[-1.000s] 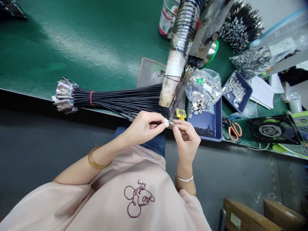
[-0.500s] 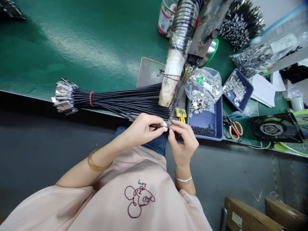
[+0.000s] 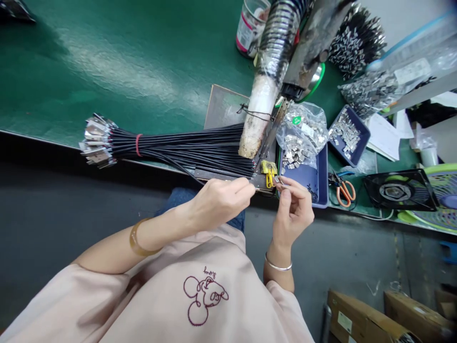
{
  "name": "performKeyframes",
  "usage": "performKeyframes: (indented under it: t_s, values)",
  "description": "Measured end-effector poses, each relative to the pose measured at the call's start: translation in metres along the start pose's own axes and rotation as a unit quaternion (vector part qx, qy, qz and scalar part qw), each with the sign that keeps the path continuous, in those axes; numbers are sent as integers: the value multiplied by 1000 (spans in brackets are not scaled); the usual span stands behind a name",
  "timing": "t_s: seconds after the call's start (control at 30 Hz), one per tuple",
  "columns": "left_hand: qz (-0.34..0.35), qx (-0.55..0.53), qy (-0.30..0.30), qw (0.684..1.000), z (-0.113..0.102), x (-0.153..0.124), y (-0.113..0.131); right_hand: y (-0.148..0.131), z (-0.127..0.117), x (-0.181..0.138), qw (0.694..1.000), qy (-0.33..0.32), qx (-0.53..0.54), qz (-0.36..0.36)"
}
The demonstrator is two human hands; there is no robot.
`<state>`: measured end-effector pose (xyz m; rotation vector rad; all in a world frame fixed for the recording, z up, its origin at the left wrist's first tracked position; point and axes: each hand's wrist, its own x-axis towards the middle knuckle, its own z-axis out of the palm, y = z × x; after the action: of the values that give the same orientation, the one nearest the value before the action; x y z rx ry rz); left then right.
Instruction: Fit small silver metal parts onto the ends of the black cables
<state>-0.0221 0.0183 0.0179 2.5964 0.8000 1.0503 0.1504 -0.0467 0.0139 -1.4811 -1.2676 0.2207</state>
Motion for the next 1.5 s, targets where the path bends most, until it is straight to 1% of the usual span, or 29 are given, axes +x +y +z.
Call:
performKeyframes:
  t_s: [0.03,0.07,0.1,0.17,0.23,0.3,0.43,0.53,0.63,0.73,0.9,1.0,1.07,1.17,1.2,1.27,1.33,1.4,1.43,1.5]
  values:
    - [-40,-23,26,999,5,-2,1,0,0,0,1000,3,6,-1]
    - [-86,-70,42,993,9,-3,0,0,0,0,1000,-4,19,6]
    - [-137,-133,42,981,12,-3,-1,0,0,0,999,-18,32,19]
    - [-228,-273,5,935,13,-1,-6,1,2,0,996,-58,50,44]
    - [-284,-377,-39,881,11,2,-11,2,4,0,994,-80,50,48]
    - [-309,-428,-57,847,8,5,-15,3,6,1,996,-73,34,26]
    - [-330,-471,-41,817,7,11,-15,1,10,3,996,-45,6,-72]
    - [-344,-493,-24,799,11,13,-14,0,13,2,990,-54,3,-130]
    - [-352,-495,-19,794,13,13,-14,1,14,1,986,-73,-4,-151]
    - [-356,-490,-13,796,14,12,-15,5,14,-2,985,-75,-1,-157]
    - [-365,-494,-2,789,15,13,-14,9,15,-2,989,-76,15,-122]
    - [-370,-498,12,784,15,13,-13,9,17,-3,993,-46,36,-99]
    - [-373,-503,11,780,15,13,-12,8,18,-5,992,-25,39,-120]
    - [-374,-504,2,778,15,12,-11,8,20,-9,982,-43,11,-184]
    - [-373,-504,3,779,15,12,-11,9,21,-10,980,-47,6,-192]
    - [-373,-501,9,781,14,12,-10,10,23,-10,984,-35,20,-171]
    - [-372,-494,13,785,14,12,-9,12,24,-8,992,-23,46,-115]
    - [-369,-479,15,797,13,12,-9,13,24,-6,995,-38,49,-77]
    - [-366,-470,16,803,13,12,-9,13,24,-5,995,-48,37,-78]
    - [-359,-452,17,816,13,13,-9,13,24,-4,991,-61,-5,-116]
